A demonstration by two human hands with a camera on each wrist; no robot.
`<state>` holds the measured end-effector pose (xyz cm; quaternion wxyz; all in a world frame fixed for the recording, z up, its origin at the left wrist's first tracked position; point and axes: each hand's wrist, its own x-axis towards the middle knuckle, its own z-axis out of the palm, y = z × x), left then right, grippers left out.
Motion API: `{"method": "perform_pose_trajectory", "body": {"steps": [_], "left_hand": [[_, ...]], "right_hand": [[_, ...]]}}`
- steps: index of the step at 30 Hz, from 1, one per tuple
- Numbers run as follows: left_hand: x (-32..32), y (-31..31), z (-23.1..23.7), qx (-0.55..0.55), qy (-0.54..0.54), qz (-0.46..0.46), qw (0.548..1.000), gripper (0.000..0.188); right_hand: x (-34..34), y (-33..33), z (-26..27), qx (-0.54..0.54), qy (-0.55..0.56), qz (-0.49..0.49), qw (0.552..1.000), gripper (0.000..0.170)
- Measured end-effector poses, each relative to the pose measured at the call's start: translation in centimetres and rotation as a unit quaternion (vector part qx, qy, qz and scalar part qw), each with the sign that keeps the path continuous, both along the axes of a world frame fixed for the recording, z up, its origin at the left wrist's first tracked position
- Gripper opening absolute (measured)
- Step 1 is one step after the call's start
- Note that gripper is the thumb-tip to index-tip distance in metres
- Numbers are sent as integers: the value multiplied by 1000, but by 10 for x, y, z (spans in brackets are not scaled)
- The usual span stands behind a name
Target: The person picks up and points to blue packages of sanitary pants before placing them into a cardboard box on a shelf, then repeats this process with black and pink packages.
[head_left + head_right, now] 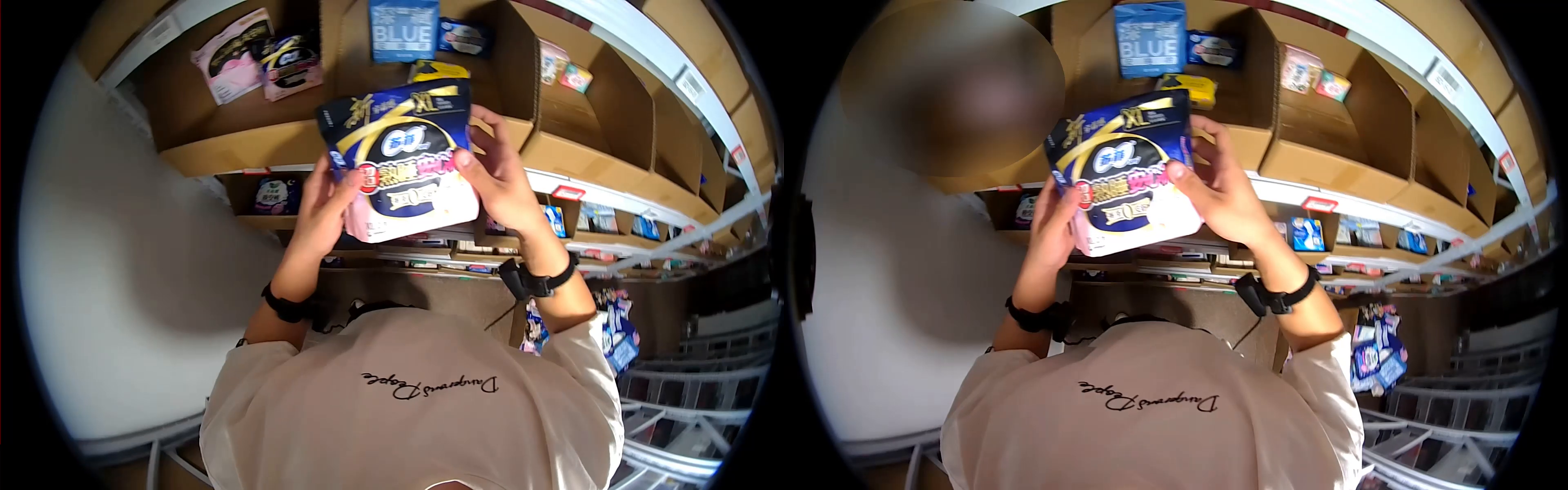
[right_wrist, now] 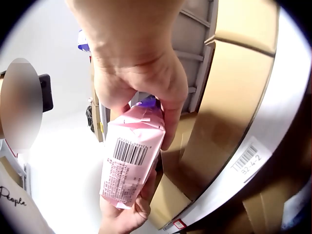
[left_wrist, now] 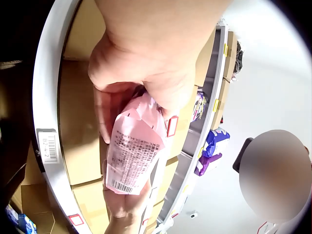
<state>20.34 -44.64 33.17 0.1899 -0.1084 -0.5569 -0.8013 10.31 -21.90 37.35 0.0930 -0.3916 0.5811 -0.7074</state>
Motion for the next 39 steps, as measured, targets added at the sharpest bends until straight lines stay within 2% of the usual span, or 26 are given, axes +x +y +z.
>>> {"method": "perform_pose_trajectory", "body": {"steps": [3,8,10,11,14,16,18,21,22,23,25,29,30,31,32,34,36,37,39], "left_hand": [[13,6,3,22,6,0,1000,50],[51,10,-4,63,29,78,995,52],[63,3,-5,75,36,119,989,51],[69,-3,-3,86,54,126,987,49],[84,-36,5,46,74,190,978,47],[89,-67,13,33,80,197,977,46],[82,-93,20,98,74,194,973,47],[85,-147,25,140,80,167,973,49],[84,-168,25,139,78,163,974,49],[83,-181,32,153,86,155,972,47],[80,-210,38,113,85,174,975,44],[92,-277,47,110,54,182,976,44],[94,-290,48,106,39,178,978,44],[93,-301,47,108,31,175,978,45],[60,-270,26,108,17,164,980,45],[55,-278,13,118,-11,158,980,46],[55,-285,10,117,-7,117,986,46],[53,-288,7,114,-7,116,987,47],[49,-293,3,118,-8,109,987,48]], "right_hand": [[-2,1,8,25,17,31,999,64],[-7,-15,32,77,58,114,989,69],[-6,-32,46,118,133,143,974,74],[-5,-43,56,136,126,164,969,78],[1,-88,77,170,187,178,951,80],[11,-121,87,211,235,148,937,74],[7,-152,86,192,251,152,936,71],[19,-209,89,164,238,162,943,65],[10,-231,83,178,267,148,936,67],[9,-249,84,181,256,149,938,69],[14,-273,93,197,238,158,938,79],[-2,-338,123,342,406,49,846,73],[-9,-347,135,410,398,25,820,70],[-35,-353,134,405,477,-50,778,66],[-96,-318,108,403,543,-120,727,63],[-108,-319,132,592,433,-122,668,82],[-157,-308,113,616,544,-180,540,89],[-136,-308,120,638,575,-222,462,92],[-164,-297,104,673,542,-202,461,90]]}}
